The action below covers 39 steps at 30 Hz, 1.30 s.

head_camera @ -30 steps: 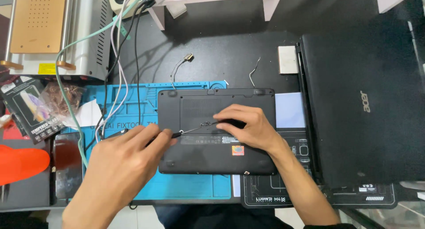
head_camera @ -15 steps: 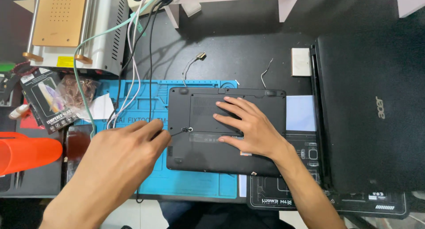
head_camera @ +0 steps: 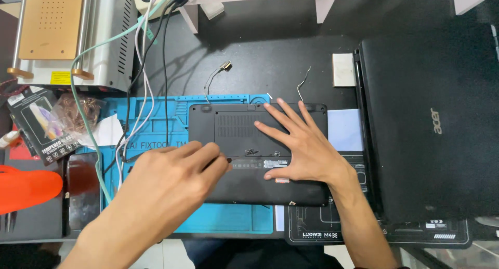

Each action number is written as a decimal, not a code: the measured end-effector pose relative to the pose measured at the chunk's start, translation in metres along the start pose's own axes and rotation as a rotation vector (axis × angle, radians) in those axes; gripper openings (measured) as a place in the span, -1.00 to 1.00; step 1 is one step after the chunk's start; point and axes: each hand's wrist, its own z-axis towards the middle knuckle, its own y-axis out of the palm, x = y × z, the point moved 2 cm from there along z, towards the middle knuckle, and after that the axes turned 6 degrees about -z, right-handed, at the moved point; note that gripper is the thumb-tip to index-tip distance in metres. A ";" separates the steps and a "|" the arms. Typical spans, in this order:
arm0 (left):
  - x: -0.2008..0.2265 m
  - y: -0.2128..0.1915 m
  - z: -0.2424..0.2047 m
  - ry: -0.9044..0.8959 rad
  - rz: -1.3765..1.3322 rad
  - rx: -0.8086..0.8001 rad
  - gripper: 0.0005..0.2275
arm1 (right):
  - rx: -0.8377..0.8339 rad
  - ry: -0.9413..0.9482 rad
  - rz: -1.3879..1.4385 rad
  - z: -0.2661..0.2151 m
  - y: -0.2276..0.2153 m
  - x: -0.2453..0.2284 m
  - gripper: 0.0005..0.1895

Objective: The person aligns the bottom cover onto a disassembled laptop and secures it by inserting and tightening multiple screws with a screwdriver. The person then uses a prying tool to adjust the cover edges before continuing to tighten the remaining screws.

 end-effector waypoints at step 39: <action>0.064 0.034 0.076 0.101 0.479 -0.195 -0.86 | -0.001 0.045 0.076 -0.010 0.012 0.014 -0.18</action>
